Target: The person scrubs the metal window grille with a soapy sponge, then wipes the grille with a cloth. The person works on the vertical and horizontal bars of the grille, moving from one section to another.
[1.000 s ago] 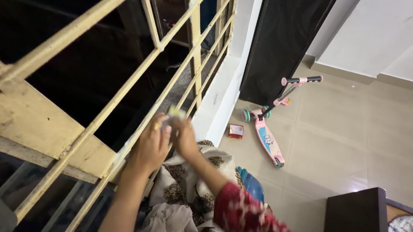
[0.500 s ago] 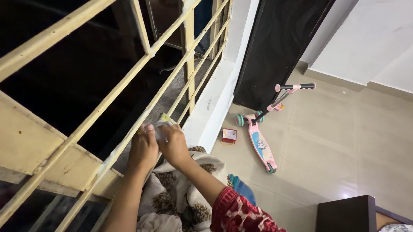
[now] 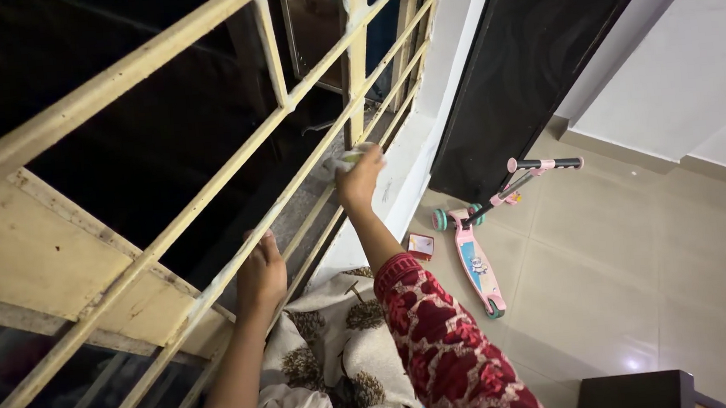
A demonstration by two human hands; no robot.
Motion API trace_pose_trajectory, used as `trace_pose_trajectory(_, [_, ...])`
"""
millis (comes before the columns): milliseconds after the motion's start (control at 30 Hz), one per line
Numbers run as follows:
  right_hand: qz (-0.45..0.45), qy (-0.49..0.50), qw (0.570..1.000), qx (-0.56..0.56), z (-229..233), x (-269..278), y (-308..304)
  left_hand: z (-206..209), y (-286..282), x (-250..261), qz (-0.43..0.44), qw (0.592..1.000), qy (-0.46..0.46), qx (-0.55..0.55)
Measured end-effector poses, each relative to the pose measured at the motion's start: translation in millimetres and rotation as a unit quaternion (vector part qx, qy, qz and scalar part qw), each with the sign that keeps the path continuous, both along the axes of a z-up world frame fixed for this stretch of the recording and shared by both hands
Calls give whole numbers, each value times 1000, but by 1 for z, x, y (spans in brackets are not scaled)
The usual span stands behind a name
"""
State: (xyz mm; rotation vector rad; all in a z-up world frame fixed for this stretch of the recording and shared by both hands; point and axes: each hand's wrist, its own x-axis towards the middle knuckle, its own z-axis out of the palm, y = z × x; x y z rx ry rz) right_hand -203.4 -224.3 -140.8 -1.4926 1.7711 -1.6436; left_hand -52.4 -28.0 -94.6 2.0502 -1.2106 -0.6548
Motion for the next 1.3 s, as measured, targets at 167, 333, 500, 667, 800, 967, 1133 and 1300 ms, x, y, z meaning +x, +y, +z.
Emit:
trace_pose_trajectory(167, [15, -125, 989, 73, -16, 9, 12, 15, 7, -7, -12, 1000, -7, -2])
trace_pose_trajectory(333, [121, -412, 896, 114, -58, 35, 61, 13, 2, -9, -15, 1000, -20, 4])
trace_pose_trajectory(500, [200, -563, 782, 174, -98, 71, 115, 4, 1, -3, -15, 999, -15, 24])
trace_pose_trajectory(667, [271, -602, 737, 141, -92, 82, 131, -2, 1, 1, 2, 999, 40, 11])
trace_pose_trajectory(800, [252, -589, 751, 160, -64, 79, 125, -8, -3, 6, -13, 999, 8, -31])
trace_pose_trajectory(967, [222, -681, 672, 190, -60, 60, 84, -20, -3, 11, -18, 1000, 4, 0])
trace_pose_trajectory(1133, [208, -662, 702, 160, -78, 32, 3, -14, -5, 9, -20, 1000, 1, 11])
trace_pose_trajectory(1300, [180, -631, 728, 198, -74, 12, -58, -8, -7, 7, -16, 998, 27, 52])
